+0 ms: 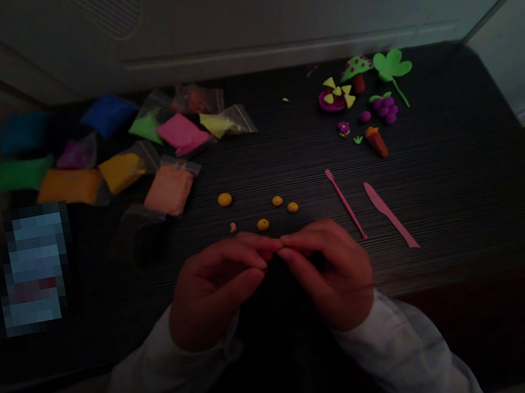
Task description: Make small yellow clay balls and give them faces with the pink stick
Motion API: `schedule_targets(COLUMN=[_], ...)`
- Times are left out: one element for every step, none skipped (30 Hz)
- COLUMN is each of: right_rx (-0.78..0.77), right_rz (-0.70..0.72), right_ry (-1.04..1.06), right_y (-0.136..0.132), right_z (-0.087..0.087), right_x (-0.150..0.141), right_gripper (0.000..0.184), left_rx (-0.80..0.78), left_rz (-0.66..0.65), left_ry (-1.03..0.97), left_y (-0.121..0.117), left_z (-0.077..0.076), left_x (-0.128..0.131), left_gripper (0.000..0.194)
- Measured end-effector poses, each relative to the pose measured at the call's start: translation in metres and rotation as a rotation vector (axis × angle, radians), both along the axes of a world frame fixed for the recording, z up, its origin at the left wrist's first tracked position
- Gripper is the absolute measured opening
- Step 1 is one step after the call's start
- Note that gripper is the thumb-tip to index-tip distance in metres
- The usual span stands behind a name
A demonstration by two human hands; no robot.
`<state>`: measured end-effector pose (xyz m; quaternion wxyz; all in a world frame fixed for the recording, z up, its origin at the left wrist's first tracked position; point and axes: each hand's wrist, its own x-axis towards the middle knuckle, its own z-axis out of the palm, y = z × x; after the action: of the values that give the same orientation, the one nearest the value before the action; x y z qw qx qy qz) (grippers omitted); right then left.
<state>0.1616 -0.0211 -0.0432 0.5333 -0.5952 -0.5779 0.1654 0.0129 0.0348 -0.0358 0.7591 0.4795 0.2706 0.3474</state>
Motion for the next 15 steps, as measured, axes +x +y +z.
schedule_targets(right_rx=[0.003,0.002,-0.004,-0.013,-0.019,-0.021,-0.021,-0.016,-0.011,-0.003,0.008,0.017,0.027,0.036,0.045], right_rz=[-0.006,-0.008,-0.01,-0.008,-0.005,-0.003,0.0,0.005,0.017,0.035,0.054,0.072,0.092,0.108,0.117], right_ry=[0.013,0.02,0.026,0.026,0.022,0.021,0.022,0.025,0.029,0.034,0.039,0.04,0.034,0.025,0.012], right_y=[0.0002,0.0004,0.0004,0.0003,0.0002,0.0,-0.0003,-0.0006,-0.0009,-0.0013,-0.0017,-0.0021,-0.0026,-0.0031,-0.0035], right_z=[-0.0005,-0.0009,-0.0012,-0.0012,-0.001,-0.0006,-0.0001,0.0005,0.0011,0.0015,0.0019,0.0021,0.0023,0.0023,0.0024], right_x=[0.0002,0.0003,0.0003,0.0003,0.0002,0.0001,0.0001,0.0,0.0,0.0,0.0001,0.0002,0.0003,0.0004,0.0005], right_gripper=[0.025,0.024,0.023,0.023,0.023,0.023,0.022,0.022,0.021,0.021,0.021,0.022,0.023,0.025,0.027], left_rx=[-0.011,-0.022,-0.032,-0.042,-0.05,-0.056,-0.062,-0.066,-0.067,-0.063,-0.053,-0.037,-0.021,-0.008,0.001], left_rz=[-0.011,-0.02,-0.023,-0.02,-0.013,-0.005,0.002,0.009,0.015,0.019,0.021,0.021,0.022,0.021,0.018], left_ry=[-0.008,-0.011,-0.012,-0.014,-0.019,-0.024,-0.026,-0.025,-0.019,-0.009,0.004,0.014,0.022,0.026,0.031], left_y=[0.0,-0.0001,-0.0001,0.0,0.0001,0.0002,0.0004,0.0006,0.0009,0.0012,0.0014,0.0016,0.0017,0.0017,0.0017], left_z=[-0.0002,-0.0003,-0.0005,-0.0006,-0.0007,-0.0008,-0.0008,-0.0006,-0.0004,-0.0001,0.0001,0.0003,0.0005,0.0005,0.0004], left_x=[-0.0001,0.0,0.0,0.0002,0.0005,0.0009,0.0013,0.0018,0.0022,0.0026,0.003,0.0032,0.0034,0.0036,0.0037], left_gripper=[0.017,0.017,0.017,0.017,0.018,0.018,0.018,0.017,0.017,0.015,0.014,0.013,0.013,0.012,0.012])
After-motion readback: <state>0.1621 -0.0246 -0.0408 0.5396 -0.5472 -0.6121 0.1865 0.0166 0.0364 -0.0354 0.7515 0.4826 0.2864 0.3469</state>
